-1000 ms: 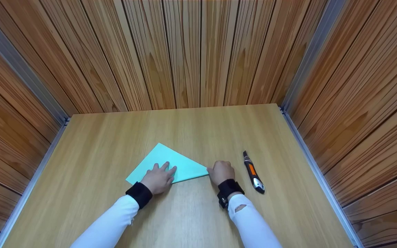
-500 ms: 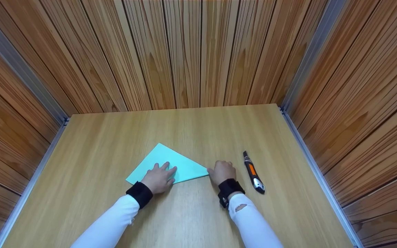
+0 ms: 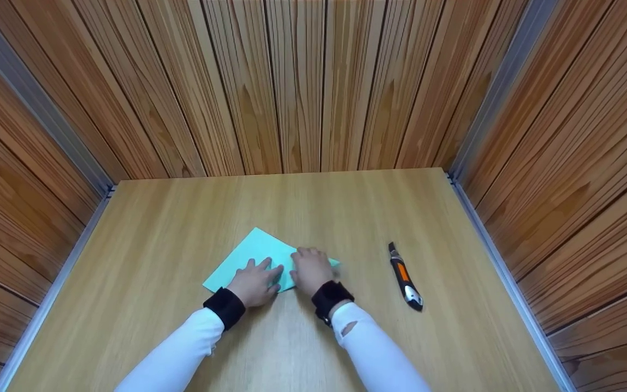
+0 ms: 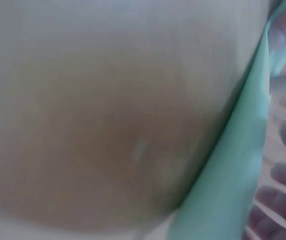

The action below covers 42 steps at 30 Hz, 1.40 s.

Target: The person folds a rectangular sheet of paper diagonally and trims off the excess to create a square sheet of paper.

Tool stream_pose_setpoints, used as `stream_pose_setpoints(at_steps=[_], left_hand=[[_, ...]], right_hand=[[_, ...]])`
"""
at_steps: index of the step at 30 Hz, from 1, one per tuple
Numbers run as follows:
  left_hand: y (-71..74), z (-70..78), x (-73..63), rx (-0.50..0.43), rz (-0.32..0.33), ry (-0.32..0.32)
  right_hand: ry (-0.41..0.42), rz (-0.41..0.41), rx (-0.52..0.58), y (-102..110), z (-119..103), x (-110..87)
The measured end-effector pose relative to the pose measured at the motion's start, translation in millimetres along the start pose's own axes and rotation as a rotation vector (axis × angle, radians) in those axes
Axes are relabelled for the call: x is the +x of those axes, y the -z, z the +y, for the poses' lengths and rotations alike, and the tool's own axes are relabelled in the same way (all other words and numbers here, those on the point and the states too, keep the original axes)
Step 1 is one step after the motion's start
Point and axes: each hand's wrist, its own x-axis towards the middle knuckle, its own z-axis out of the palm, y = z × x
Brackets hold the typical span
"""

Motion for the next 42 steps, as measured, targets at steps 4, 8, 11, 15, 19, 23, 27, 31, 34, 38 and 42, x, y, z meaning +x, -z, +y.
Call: stream_pose_setpoints(at_steps=[4,8,11,15,19,23,27,31,34,38,42], left_hand=[[-5.5,3.2,3.9,0.035,0.028,-0.001],[-9.2,4.5,6.5,0.052,0.032,0.006],[-7.8,4.6,6.4,0.052,0.019,0.009],[-2.6,3.6,4.9,0.047,0.009,0.010],[-0.9,1.1,4.1,0.040,0.008,0.003],[-2.9,-2.0,3.6,0.047,0.022,-0.013],[-8.8,-1.7,1.4,0.123,0.041,-0.010],[-15.1,7.9,-2.2,0.325,0.078,-0.006],[-13.9,20.0,-6.8,0.470,0.124,-0.021],[-9.2,32.7,-18.8,0.499,0.164,-0.041],[-7.4,34.0,-36.4,0.432,0.193,-0.065]], right_hand=[[0.099,-0.004,-0.194,-10.9,-7.4,0.2],[0.154,-0.077,-0.190,-15.7,-7.2,-2.7],[0.143,-0.178,-0.097,-15.5,-2.9,-5.0],[0.113,-0.247,0.002,-12.4,4.1,-6.2],[0.118,-0.258,0.054,-8.7,8.3,-6.0],[0.119,-0.248,0.078,-6.7,10.3,-5.8],[0.104,-0.248,0.092,-8.8,11.4,-7.1],[0.091,-0.245,0.101,-13.0,11.6,-8.2],[0.094,-0.222,0.112,-15.2,10.7,-8.3],[0.100,-0.207,0.129,-16.7,7.8,-8.8],[0.084,-0.229,0.137,-17.8,4.2,-10.3]])
